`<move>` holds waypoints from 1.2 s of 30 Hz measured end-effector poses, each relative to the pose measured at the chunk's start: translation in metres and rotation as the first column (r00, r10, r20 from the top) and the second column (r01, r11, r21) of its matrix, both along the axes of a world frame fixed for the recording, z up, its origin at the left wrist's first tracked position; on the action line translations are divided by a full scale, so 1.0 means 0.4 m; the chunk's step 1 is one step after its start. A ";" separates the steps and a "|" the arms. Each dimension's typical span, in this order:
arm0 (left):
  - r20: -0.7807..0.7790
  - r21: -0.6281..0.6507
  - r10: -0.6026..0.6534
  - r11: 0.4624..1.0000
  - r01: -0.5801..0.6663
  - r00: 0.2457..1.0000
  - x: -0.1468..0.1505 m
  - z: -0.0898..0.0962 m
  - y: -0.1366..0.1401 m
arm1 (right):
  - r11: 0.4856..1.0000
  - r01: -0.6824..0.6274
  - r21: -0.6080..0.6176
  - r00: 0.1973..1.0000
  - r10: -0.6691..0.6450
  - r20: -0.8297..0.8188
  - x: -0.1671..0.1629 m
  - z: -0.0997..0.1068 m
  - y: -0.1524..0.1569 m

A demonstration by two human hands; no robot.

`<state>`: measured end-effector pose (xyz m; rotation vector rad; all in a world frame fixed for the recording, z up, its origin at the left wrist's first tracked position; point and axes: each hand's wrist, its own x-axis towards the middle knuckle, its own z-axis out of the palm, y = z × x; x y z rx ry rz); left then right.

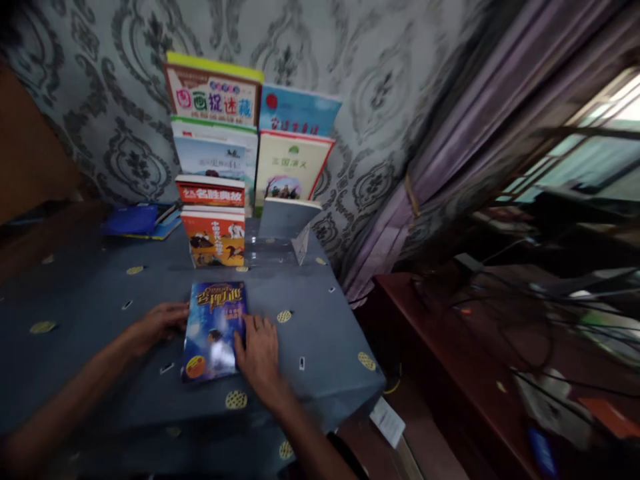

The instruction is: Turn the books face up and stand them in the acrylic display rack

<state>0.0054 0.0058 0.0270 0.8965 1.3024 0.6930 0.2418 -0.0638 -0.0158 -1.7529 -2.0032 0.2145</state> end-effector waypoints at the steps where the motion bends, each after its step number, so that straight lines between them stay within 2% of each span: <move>1: 0.024 0.019 -0.038 0.999 0.038 0.999 0.012 0.000 -0.001 | 1.000 0.000 0.016 1.000 0.001 -0.022 0.005 -0.010 -0.002; 7: 0.195 0.029 -0.077 0.997 0.073 0.978 0.074 0.008 -0.012 | 0.991 0.034 0.128 0.987 -0.013 -0.157 0.039 -0.060 0.013; 10: 0.221 0.091 -0.086 0.994 0.067 0.972 0.086 0.020 -0.011 | 0.994 0.046 0.097 0.964 -0.019 -0.266 0.046 -0.050 0.044; 12: 0.240 0.162 -0.102 0.985 0.064 0.965 0.092 0.032 -0.007 | 0.998 0.042 0.056 0.917 -0.016 -0.399 0.047 -0.037 0.076; 15: 0.250 0.256 -0.154 0.963 0.088 0.956 0.103 0.055 0.000 | 1.000 0.023 -0.001 0.766 -0.018 -0.643 0.046 -0.016 0.129; 18: 0.246 0.308 -0.195 0.945 0.114 0.949 0.114 0.074 0.005 | 0.997 0.008 -0.079 0.540 -0.070 -0.839 0.048 -0.001 0.169; 21: 0.255 0.328 -0.224 0.935 0.133 0.941 0.124 0.085 0.009 | 0.987 -0.070 -0.145 0.288 -0.119 -0.950 0.055 0.009 0.185; 22: 0.254 0.328 -0.231 0.934 0.141 0.939 0.127 0.088 0.010 | 0.983 -0.109 -0.146 0.223 -0.119 -0.967 0.059 0.011 0.186; 24: 0.246 0.328 -0.232 0.934 0.145 0.941 0.135 0.093 0.014 | 0.976 -0.173 -0.132 0.146 -0.107 -0.983 0.072 0.015 0.186; 27: 0.232 0.340 -0.221 0.931 0.134 0.947 0.156 0.098 0.028 | 0.971 -0.209 -0.121 0.113 -0.099 -0.989 0.103 0.022 0.191; 30: 0.220 0.360 -0.223 0.923 0.134 0.950 0.191 0.100 0.057 | 0.972 -0.201 -0.126 0.121 -0.103 -0.987 0.146 0.033 0.209; 36: 0.235 0.363 -0.211 0.924 0.116 0.949 0.289 0.120 0.137 | 0.985 -0.097 -0.144 0.233 -0.118 -0.965 0.251 0.092 0.275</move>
